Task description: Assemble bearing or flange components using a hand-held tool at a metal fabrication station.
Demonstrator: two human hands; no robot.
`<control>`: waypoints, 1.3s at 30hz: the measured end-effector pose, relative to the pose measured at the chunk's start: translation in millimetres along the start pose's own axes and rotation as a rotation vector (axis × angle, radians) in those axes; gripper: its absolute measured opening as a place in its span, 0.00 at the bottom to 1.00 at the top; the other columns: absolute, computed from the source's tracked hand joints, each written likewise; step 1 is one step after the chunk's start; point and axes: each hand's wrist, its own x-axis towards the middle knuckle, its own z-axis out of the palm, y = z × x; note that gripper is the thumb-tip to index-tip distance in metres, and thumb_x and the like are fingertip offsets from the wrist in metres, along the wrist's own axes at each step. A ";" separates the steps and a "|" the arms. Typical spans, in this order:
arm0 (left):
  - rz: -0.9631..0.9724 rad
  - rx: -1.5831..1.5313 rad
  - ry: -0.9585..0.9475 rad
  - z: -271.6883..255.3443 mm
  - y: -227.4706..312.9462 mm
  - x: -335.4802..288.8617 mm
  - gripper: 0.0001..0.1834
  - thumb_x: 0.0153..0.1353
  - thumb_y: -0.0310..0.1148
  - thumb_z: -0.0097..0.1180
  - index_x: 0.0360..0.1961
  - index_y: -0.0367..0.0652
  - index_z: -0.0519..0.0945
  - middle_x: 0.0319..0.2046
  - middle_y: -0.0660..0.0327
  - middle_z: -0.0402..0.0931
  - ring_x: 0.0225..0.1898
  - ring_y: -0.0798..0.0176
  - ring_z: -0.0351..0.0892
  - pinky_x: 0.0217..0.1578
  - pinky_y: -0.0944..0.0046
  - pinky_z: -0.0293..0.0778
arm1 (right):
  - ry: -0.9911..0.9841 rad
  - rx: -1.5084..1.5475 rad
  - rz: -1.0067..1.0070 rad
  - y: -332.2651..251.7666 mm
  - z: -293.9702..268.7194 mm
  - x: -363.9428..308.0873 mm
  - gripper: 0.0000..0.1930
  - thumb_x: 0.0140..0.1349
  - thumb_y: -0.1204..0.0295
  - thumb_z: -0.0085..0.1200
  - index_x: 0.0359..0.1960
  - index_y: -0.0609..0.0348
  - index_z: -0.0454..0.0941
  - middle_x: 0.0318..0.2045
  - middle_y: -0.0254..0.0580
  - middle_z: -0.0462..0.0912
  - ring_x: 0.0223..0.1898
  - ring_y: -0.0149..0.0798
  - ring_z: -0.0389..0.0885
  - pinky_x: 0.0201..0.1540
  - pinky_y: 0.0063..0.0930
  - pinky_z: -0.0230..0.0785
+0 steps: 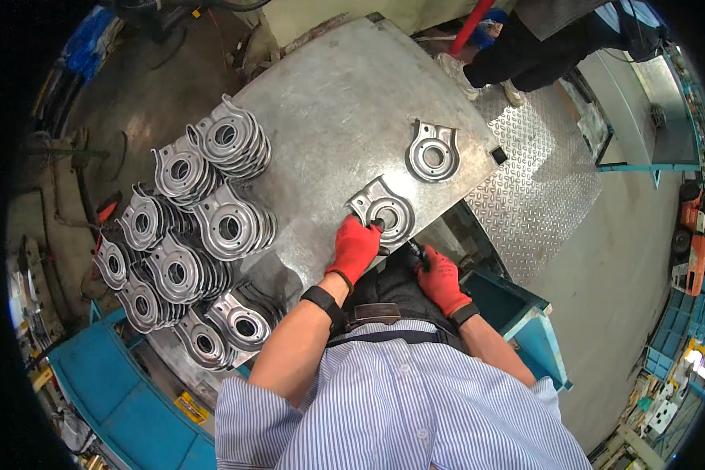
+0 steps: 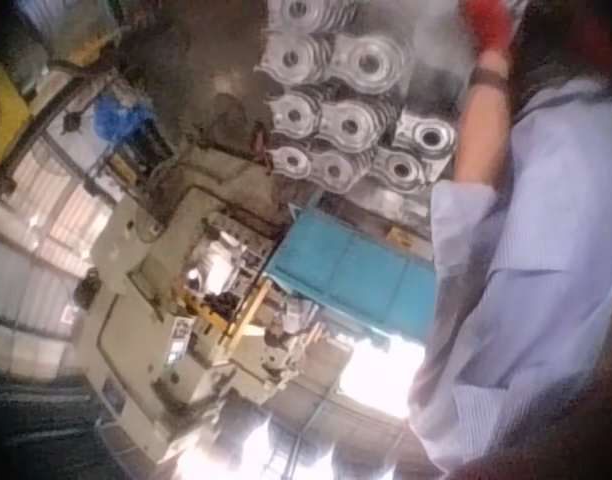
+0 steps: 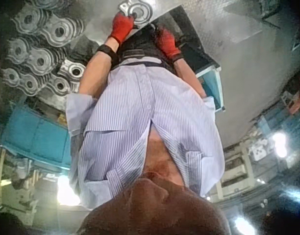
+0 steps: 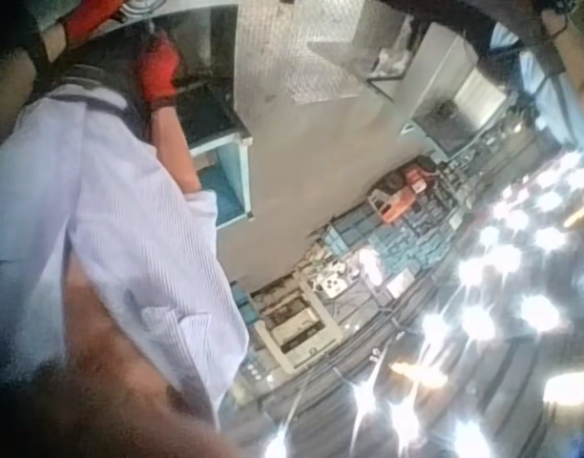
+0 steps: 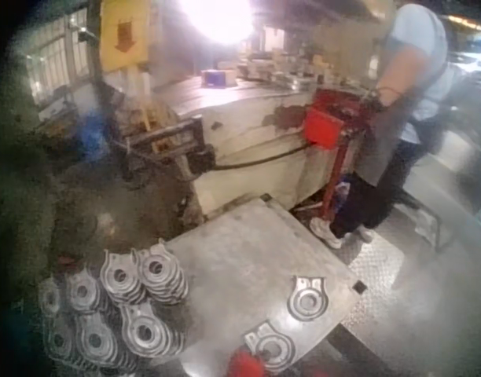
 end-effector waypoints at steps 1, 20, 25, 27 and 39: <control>0.008 -0.014 0.004 0.9 0.4 -0.5 0.19 0.50 0.38 0.59 0.33 0.31 0.74 0.34 0.39 0.76 0.41 0.38 0.75 0.40 0.49 0.71 | 0.017 0.005 -0.001 1.4 2.8 -0.2 0.24 0.49 0.68 0.57 0.50 0.58 0.72 0.41 0.55 0.79 0.45 0.54 0.77 0.46 0.43 0.69; 0.056 -0.028 -0.001 0.5 0.2 -2.5 0.15 0.51 0.33 0.57 0.36 0.32 0.75 0.34 0.41 0.77 0.41 0.40 0.76 0.41 0.51 0.71 | 0.037 -0.001 -0.016 -1.0 3.9 -3.4 0.21 0.51 0.64 0.57 0.46 0.57 0.74 0.37 0.53 0.79 0.40 0.55 0.78 0.41 0.43 0.70; -0.002 -0.079 -0.019 -2.4 0.6 -2.4 0.15 0.51 0.33 0.58 0.36 0.33 0.76 0.34 0.42 0.78 0.40 0.41 0.77 0.40 0.51 0.72 | 0.012 0.018 -0.024 -3.6 -0.2 -2.4 0.20 0.51 0.66 0.55 0.47 0.55 0.71 0.37 0.50 0.79 0.39 0.54 0.78 0.39 0.43 0.70; 0.022 -0.097 -0.012 -2.9 2.9 -3.5 0.15 0.51 0.33 0.58 0.36 0.33 0.76 0.33 0.42 0.78 0.40 0.41 0.77 0.39 0.51 0.72 | 0.003 0.012 -0.039 -3.0 -1.4 -2.3 0.19 0.51 0.67 0.54 0.47 0.55 0.71 0.36 0.49 0.79 0.39 0.53 0.78 0.39 0.43 0.70; 0.027 -0.040 -0.047 -8.2 14.8 -6.5 0.16 0.52 0.35 0.59 0.36 0.32 0.76 0.33 0.43 0.78 0.39 0.43 0.78 0.38 0.53 0.72 | 0.298 0.179 -0.075 3.9 0.6 -5.6 0.17 0.51 0.68 0.55 0.44 0.55 0.73 0.37 0.49 0.79 0.39 0.52 0.78 0.40 0.42 0.71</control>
